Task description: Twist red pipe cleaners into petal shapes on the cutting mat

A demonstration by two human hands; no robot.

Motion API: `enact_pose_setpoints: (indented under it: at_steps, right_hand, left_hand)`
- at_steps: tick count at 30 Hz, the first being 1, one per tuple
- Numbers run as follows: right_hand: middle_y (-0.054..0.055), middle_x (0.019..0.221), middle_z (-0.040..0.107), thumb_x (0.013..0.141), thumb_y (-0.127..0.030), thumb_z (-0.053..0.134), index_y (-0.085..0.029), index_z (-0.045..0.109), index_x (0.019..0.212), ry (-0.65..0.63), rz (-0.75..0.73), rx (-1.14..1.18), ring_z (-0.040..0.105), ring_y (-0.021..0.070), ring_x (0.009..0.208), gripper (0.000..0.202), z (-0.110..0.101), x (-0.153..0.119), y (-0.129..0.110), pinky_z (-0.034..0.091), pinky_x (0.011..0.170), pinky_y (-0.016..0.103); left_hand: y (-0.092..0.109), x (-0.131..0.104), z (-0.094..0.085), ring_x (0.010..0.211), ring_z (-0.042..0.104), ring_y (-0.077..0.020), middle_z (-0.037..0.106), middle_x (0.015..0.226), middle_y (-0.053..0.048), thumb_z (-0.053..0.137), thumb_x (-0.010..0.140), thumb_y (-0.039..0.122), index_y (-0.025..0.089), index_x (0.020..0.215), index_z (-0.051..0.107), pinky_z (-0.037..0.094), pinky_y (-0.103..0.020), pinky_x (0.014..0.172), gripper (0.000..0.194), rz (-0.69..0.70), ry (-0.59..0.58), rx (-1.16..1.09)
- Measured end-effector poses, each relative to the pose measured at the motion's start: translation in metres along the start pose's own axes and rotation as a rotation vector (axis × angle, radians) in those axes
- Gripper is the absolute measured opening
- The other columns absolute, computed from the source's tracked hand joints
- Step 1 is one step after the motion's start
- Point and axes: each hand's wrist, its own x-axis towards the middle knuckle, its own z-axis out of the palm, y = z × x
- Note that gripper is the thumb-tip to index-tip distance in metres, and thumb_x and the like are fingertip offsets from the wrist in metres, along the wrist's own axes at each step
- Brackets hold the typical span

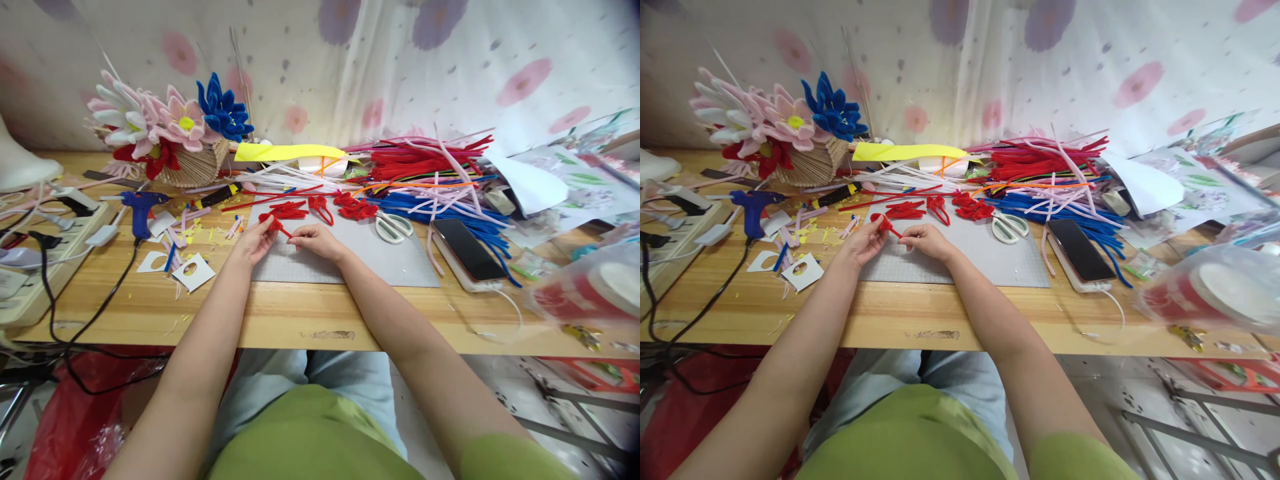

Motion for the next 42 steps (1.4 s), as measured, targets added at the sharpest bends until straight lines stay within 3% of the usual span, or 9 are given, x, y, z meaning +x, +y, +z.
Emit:
enact_pose_setpoints:
  at_steps: [4, 9, 15, 25, 31, 33, 37, 39, 42]
  right_hand:
    - [-0.002, 0.056, 0.055, 0.071, -0.04, 0.061, -0.014, 0.059, 0.064, 0.045, 0.002, 0.006, 0.045, 0.0075, 0.054, 0.027, 0.001, 0.001, 0.002, 0.035, 0.057, 0.023]
    - [-0.003, 0.056, 0.054, 0.071, -0.043, 0.06, -0.014, 0.06, 0.076, 0.047, 0.062, 0.036, 0.043, 0.0077, 0.052, 0.029, 0.003, 0.002, 0.005, 0.032, 0.053, 0.022]
    - [-0.003, 0.055, 0.054, 0.071, -0.041, 0.059, -0.014, 0.055, 0.067, 0.021, 0.037, -0.008, 0.04, 0.0073, 0.052, 0.027, 0.005, 0.004, 0.007, 0.031, 0.053, 0.022]
    - [-0.003, 0.059, 0.057, 0.076, -0.031, 0.055, -0.015, 0.057, 0.067, 0.023, 0.031, -0.227, 0.047, 0.0095, 0.058, 0.018, 0.006, 0.003, 0.007, 0.035, 0.06, 0.023]
    - [0.0, 0.058, 0.061, 0.074, -0.028, 0.06, -0.015, 0.062, 0.062, -0.032, 0.088, -0.385, 0.05, 0.0103, 0.059, 0.019, -0.013, -0.002, 0.002, 0.035, 0.062, 0.024]
    - [0.001, 0.059, 0.061, 0.074, -0.031, 0.06, -0.015, 0.062, 0.06, 0.118, 0.115, -0.39, 0.051, 0.0114, 0.059, 0.021, -0.028, -0.003, 0.003, 0.035, 0.062, 0.024]
    - [0.005, 0.073, 0.064, 0.08, -0.034, 0.053, -0.014, 0.067, 0.079, 0.714, 0.196, -0.442, 0.055, 0.015, 0.067, 0.024, -0.059, -0.004, 0.015, 0.039, 0.067, 0.028]
    - [0.007, 0.086, 0.066, 0.078, -0.03, 0.056, -0.014, 0.067, 0.092, 0.79, 0.219, -0.516, 0.057, 0.0169, 0.078, 0.024, -0.067, -0.004, 0.023, 0.041, 0.074, 0.029]
    - [0.01, 0.095, 0.064, 0.075, -0.039, 0.061, -0.016, 0.067, 0.096, 0.705, 0.299, -0.646, 0.057, 0.02, 0.084, 0.031, -0.066, -0.004, 0.031, 0.042, 0.077, 0.033]
  left_hand:
    - [-0.011, -0.005, 0.007, 0.077, 0.066, -0.0133, 0.069, 0.077, -0.006, 0.074, 0.068, 0.018, 0.012, 0.078, 0.064, 0.053, -0.026, 0.076, 0.016, -0.047, -0.157, 0.082]
    - [-0.024, -0.002, 0.012, 0.073, 0.066, -0.0145, 0.067, 0.068, -0.002, 0.083, 0.046, 0.011, 0.011, 0.071, 0.063, 0.051, -0.028, 0.075, 0.032, 0.181, -0.007, 0.152]
    - [-0.022, 0.001, 0.01, 0.07, 0.065, -0.015, 0.065, 0.066, 0.0, 0.085, 0.033, 0.013, 0.012, 0.067, 0.064, 0.049, -0.029, 0.075, 0.04, 0.288, 0.028, 0.167]
    - [-0.017, 0.001, 0.006, 0.059, 0.059, -0.0102, 0.065, 0.062, -0.001, 0.084, 0.035, 0.009, 0.01, 0.064, 0.065, 0.046, -0.022, 0.064, 0.035, 0.3, 0.044, 0.365]
    - [-0.001, 0.002, -0.004, 0.067, 0.063, -0.0114, 0.065, 0.069, -0.001, 0.08, 0.048, 0.01, 0.012, 0.07, 0.063, 0.05, -0.022, 0.064, 0.028, 0.303, 0.097, 0.236]
    - [0.003, 0.002, -0.008, 0.066, 0.064, -0.0114, 0.066, 0.07, -0.002, 0.078, 0.052, 0.011, 0.012, 0.072, 0.062, 0.05, -0.021, 0.061, 0.025, 0.272, 0.097, 0.251]
    - [0.001, 0.0, -0.008, 0.063, 0.065, -0.0133, 0.068, 0.073, -0.005, 0.077, 0.057, 0.014, 0.012, 0.079, 0.061, 0.051, -0.023, 0.057, 0.027, 0.172, -0.004, 0.335]
    - [-0.003, -0.001, -0.005, 0.062, 0.065, -0.0134, 0.068, 0.074, -0.005, 0.078, 0.057, 0.015, 0.012, 0.082, 0.062, 0.051, -0.023, 0.056, 0.029, 0.158, -0.027, 0.354]
    - [-0.007, -0.002, -0.001, 0.059, 0.064, -0.0125, 0.069, 0.072, -0.006, 0.076, 0.06, 0.016, 0.011, 0.082, 0.063, 0.05, -0.022, 0.055, 0.027, 0.147, -0.027, 0.361]
